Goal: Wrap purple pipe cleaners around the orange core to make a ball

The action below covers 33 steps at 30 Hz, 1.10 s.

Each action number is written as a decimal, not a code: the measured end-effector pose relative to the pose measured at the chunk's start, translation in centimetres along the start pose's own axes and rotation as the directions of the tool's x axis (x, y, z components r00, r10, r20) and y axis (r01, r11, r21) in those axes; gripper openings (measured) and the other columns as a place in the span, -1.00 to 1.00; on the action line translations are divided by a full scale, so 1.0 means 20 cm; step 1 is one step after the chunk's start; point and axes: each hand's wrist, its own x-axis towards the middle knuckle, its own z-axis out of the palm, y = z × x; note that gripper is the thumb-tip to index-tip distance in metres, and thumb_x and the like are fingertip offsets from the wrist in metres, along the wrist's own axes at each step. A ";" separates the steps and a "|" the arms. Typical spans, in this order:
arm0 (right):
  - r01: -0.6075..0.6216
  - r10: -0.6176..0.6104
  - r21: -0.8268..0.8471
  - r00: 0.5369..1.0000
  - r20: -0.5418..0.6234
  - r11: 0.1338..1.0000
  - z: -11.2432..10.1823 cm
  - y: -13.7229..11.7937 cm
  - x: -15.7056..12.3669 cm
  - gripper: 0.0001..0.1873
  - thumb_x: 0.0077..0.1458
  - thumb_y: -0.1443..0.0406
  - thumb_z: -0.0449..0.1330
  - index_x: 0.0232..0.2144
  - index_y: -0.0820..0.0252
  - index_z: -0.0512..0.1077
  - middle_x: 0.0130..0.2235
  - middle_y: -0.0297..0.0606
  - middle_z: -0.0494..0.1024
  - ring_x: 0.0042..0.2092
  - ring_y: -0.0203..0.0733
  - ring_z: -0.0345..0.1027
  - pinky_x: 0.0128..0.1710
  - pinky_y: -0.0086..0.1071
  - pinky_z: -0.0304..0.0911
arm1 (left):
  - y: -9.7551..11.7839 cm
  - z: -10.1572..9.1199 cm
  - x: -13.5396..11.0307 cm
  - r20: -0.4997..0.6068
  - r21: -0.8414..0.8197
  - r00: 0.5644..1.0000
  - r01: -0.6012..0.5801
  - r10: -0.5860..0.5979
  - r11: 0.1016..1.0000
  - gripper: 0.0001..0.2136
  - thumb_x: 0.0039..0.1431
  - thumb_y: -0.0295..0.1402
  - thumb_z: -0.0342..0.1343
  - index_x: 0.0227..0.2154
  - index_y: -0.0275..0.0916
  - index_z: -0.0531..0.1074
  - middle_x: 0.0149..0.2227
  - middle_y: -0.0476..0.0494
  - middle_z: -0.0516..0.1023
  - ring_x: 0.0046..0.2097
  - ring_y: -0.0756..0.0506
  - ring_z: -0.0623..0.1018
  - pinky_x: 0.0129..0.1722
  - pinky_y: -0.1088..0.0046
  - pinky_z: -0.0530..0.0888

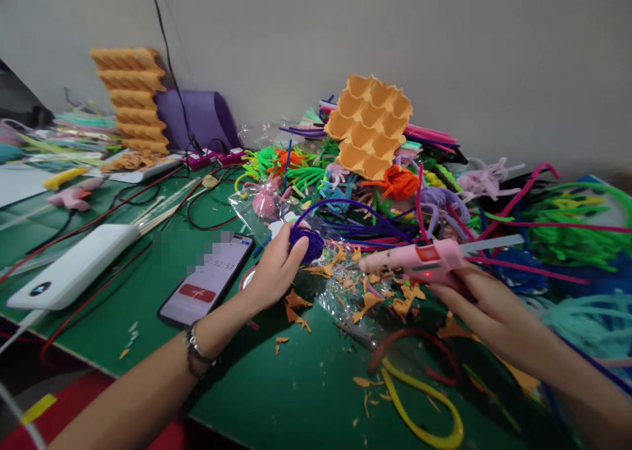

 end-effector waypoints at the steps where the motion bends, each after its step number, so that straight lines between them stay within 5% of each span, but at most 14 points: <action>1: -0.017 0.017 -0.002 1.000 -0.007 1.000 -0.02 -0.01 0.01 -0.76 0.12 0.17 -0.07 -0.52 0.09 0.25 -0.49 -0.24 0.46 -0.46 -0.13 0.36 -0.47 -0.31 0.30 | 0.00 0.00 0.00 0.010 -0.004 1.000 0.001 -0.001 1.000 -0.76 0.21 -0.23 -0.19 -0.24 -0.29 0.25 -0.31 -0.13 0.44 -0.26 -0.07 0.43 -0.23 0.35 0.37; 14: -0.205 0.149 -0.130 0.926 -0.347 0.970 0.02 -0.06 0.00 -0.51 -0.12 -0.15 0.09 -0.67 -0.03 -0.03 -0.77 -0.43 0.10 -0.75 -0.33 -0.05 -0.84 -0.37 -0.15 | 0.05 0.01 -0.09 0.265 -0.155 0.942 -0.168 0.205 0.973 -0.61 0.21 -0.27 -0.15 0.05 -0.33 0.10 0.01 -0.37 0.34 0.01 -0.20 0.39 -0.02 0.19 0.36; 33: -0.155 0.107 -0.150 0.951 -0.289 0.976 0.07 -0.12 0.00 -0.63 -0.07 0.11 0.06 -0.71 0.02 -0.04 -0.78 -0.44 0.07 -0.76 -0.36 -0.08 -0.78 -0.39 -0.20 | 0.09 0.02 -0.11 0.323 -0.147 0.869 -0.346 0.375 0.927 -0.61 0.19 -0.22 -0.12 0.04 -0.29 0.10 -0.01 -0.34 0.32 0.02 -0.20 0.35 0.01 0.18 0.33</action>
